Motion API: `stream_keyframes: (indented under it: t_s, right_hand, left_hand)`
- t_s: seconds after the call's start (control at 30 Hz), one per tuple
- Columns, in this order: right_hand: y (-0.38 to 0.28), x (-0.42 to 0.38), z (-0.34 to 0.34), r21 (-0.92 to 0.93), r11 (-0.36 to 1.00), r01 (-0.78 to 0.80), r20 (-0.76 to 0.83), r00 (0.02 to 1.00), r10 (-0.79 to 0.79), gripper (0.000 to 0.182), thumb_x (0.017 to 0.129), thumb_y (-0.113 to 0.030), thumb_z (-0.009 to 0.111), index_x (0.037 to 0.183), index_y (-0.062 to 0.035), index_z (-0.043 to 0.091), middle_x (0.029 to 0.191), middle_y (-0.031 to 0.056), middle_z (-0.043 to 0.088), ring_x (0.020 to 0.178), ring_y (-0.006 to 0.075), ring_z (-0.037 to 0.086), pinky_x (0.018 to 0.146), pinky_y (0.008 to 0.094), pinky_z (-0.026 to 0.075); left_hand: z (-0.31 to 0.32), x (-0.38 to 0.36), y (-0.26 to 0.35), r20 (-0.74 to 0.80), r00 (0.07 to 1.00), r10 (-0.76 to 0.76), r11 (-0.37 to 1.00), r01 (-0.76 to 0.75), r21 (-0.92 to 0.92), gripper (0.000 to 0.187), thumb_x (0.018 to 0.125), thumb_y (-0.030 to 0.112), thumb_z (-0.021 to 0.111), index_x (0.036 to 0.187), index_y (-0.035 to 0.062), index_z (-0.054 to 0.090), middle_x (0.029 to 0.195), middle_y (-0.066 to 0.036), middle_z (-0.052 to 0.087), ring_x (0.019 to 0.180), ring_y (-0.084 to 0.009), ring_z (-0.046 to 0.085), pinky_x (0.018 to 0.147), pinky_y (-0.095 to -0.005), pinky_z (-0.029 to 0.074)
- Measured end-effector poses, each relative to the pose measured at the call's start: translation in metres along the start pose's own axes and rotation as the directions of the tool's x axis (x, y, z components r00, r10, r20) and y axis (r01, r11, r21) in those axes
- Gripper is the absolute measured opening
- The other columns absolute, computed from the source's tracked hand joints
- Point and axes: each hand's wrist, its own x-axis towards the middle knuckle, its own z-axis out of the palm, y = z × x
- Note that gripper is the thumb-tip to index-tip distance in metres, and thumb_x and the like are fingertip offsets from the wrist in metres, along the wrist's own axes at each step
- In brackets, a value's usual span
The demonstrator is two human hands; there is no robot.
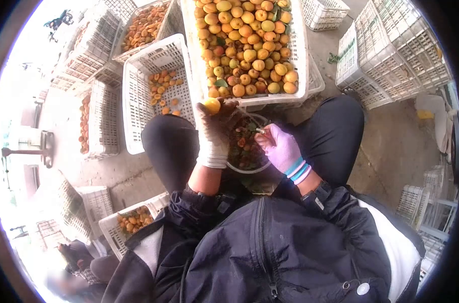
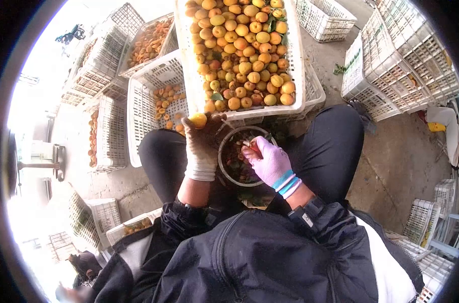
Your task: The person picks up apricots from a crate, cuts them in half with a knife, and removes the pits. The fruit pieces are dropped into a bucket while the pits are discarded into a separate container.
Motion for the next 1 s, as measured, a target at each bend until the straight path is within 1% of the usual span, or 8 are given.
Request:
stream_keyframes:
  t_s: [0.07, 0.13, 0.2, 0.37, 0.53, 0.6, 0.9, 1.0]
  right_hand:
    - [-0.025, 0.005, -0.014, 0.283, 0.955, -0.083, -0.109, 0.987, 0.118, 0.02, 0.089, -0.016, 0.07, 0.103, -0.0062, 0.059, 0.079, 0.0088, 0.068, 0.072, 0.0155, 0.066, 0.065, 0.0303, 0.052]
    - [-0.014, 0.015, -0.006, 0.336, 0.942, 0.02, -0.218, 0.974, 0.057, 0.022, 0.093, -0.018, 0.068, 0.108, -0.0041, 0.06, 0.079, 0.0023, 0.065, 0.073, 0.0055, 0.058, 0.067, 0.0237, 0.049]
    - [-0.01, 0.021, -0.004, 0.686, 0.723, -0.081, -0.096, 0.975, 0.2, 0.025, 0.094, -0.02, 0.067, 0.111, -0.0029, 0.06, 0.084, 0.0006, 0.065, 0.076, 0.0054, 0.058, 0.069, 0.0231, 0.05]
    - [-0.014, 0.027, 0.012, 0.522, 0.852, 0.021, -0.212, 0.972, 0.106, 0.024, 0.095, -0.021, 0.065, 0.111, -0.003, 0.06, 0.085, 0.0046, 0.066, 0.074, 0.0087, 0.06, 0.066, 0.0246, 0.049]
    - [-0.029, 0.033, 0.017, 0.355, 0.903, 0.242, -0.352, 0.929, -0.111, 0.018, 0.092, -0.015, 0.067, 0.095, -0.0008, 0.056, 0.085, 0.011, 0.054, 0.076, 0.025, 0.056, 0.073, 0.0341, 0.046]
    - [-0.03, 0.036, 0.016, 0.148, 0.93, 0.335, -0.385, 0.886, -0.258, 0.017, 0.09, -0.013, 0.067, 0.095, -0.0014, 0.056, 0.085, 0.0116, 0.054, 0.075, 0.0267, 0.056, 0.071, 0.0349, 0.047]
    - [-0.011, 0.041, 0.021, 0.431, 0.895, 0.112, -0.256, 0.967, 0.002, 0.028, 0.097, -0.029, 0.06, 0.094, -0.0016, 0.059, 0.076, 0.0088, 0.056, 0.072, 0.0227, 0.058, 0.068, 0.0336, 0.047]
    - [-0.014, 0.037, 0.008, 0.667, 0.744, -0.038, -0.123, 0.979, 0.161, 0.039, 0.1, -0.04, 0.053, 0.1, -0.002, 0.062, 0.075, 0.0018, 0.059, 0.072, 0.0114, 0.055, 0.067, 0.0302, 0.046]
  left_hand:
    - [0.003, -0.004, -0.013, -0.029, 0.995, 0.091, 0.941, -0.076, 0.33, 0.055, 0.096, 0.057, 0.05, 0.117, 0.0064, 0.059, 0.105, -0.011, 0.065, 0.103, -0.0232, 0.06, 0.096, -0.0383, 0.047]
    - [0.005, -0.019, -0.011, 0.193, 0.975, 0.11, 0.507, -0.222, 0.833, 0.049, 0.101, 0.045, 0.049, 0.125, 0.0036, 0.057, 0.114, -0.008, 0.06, 0.103, -0.017, 0.057, 0.096, -0.0312, 0.043]
    - [0.009, -0.02, -0.019, 0.344, 0.935, 0.089, 0.434, -0.347, 0.831, 0.05, 0.101, 0.044, 0.048, 0.129, 0.0028, 0.054, 0.121, -0.009, 0.059, 0.106, -0.0173, 0.056, 0.097, -0.0305, 0.042]
    - [-0.002, -0.022, -0.032, 0.3, 0.954, -0.002, 0.463, -0.265, 0.846, 0.06, 0.102, 0.05, 0.04, 0.141, 0.0054, 0.041, 0.116, -0.013, 0.062, 0.104, -0.0203, 0.059, 0.093, -0.0307, 0.045]
    - [-0.008, -0.014, -0.044, 0.25, 0.957, 0.146, 0.585, -0.287, 0.758, 0.053, 0.104, 0.046, 0.034, 0.134, 0.0042, 0.046, 0.101, -0.01, 0.06, 0.092, -0.0129, 0.057, 0.085, -0.0297, 0.047]
    - [-0.01, -0.011, -0.044, 0.04, 0.999, -0.035, 0.813, 0.005, 0.582, 0.051, 0.104, 0.046, 0.038, 0.129, 0.0038, 0.049, 0.1, -0.006, 0.059, 0.093, -0.0128, 0.055, 0.087, -0.0295, 0.046]
    - [0.014, -0.016, -0.033, -0.218, 0.922, -0.319, 0.928, 0.351, 0.128, 0.04, 0.1, 0.043, 0.05, 0.107, 0.0039, 0.06, 0.101, -0.009, 0.064, 0.089, -0.0201, 0.062, 0.083, -0.0337, 0.053]
    - [0.002, -0.014, -0.024, 0.233, 0.847, -0.479, 0.862, 0.504, -0.061, 0.044, 0.1, 0.044, 0.05, 0.111, 0.0028, 0.058, 0.098, -0.012, 0.064, 0.086, -0.0239, 0.063, 0.08, -0.0356, 0.054]
